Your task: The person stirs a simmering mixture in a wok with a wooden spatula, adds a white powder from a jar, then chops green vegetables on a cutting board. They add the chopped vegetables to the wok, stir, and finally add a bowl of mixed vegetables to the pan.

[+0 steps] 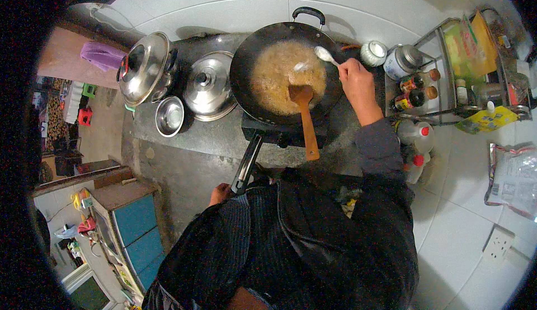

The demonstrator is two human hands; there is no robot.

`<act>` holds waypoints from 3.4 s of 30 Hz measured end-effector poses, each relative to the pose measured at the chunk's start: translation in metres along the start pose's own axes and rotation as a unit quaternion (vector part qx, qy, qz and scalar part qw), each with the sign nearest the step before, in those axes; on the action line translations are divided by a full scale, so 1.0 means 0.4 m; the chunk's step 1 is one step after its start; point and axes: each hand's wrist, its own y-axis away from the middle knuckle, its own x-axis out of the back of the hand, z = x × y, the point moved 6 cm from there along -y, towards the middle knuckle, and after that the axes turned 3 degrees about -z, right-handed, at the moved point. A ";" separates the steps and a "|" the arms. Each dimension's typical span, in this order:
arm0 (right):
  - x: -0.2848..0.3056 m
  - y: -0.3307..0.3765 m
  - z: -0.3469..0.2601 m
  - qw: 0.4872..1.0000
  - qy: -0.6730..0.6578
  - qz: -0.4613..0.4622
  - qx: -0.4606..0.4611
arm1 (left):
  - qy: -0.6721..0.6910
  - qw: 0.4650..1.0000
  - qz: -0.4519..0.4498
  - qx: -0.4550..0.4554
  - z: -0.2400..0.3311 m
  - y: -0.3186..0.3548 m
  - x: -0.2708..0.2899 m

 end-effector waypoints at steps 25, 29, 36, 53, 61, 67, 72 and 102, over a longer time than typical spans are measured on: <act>-0.194 -0.092 0.760 0.934 0.119 0.009 -0.336 | -0.160 0.985 0.055 0.017 -0.038 0.118 0.039; -0.229 -0.036 0.888 0.872 -0.177 0.049 -0.454 | -0.178 0.983 0.053 -0.002 -0.060 0.086 0.036; -0.181 0.017 0.776 0.763 -0.360 0.168 -0.510 | -0.172 0.983 0.066 0.006 -0.057 0.090 0.031; 0.018 0.024 0.338 0.833 -0.426 0.166 -0.312 | -0.087 0.991 0.059 -0.081 -0.011 0.032 0.009; -0.070 0.021 0.149 0.885 -0.379 0.069 -0.262 | -0.082 0.993 0.045 -0.065 0.003 0.035 0.008; -0.066 0.044 0.224 0.774 -0.517 0.123 -0.344 | -0.096 0.992 0.048 -0.071 -0.034 0.027 0.009; -0.047 0.073 0.429 0.718 -0.544 0.238 -0.362 | -0.066 0.994 0.049 -0.075 -0.033 0.041 0.004; -0.016 0.258 -0.227 0.912 0.204 -0.341 -0.103 | 0.065 0.995 -0.041 -0.069 -0.015 -0.062 0.015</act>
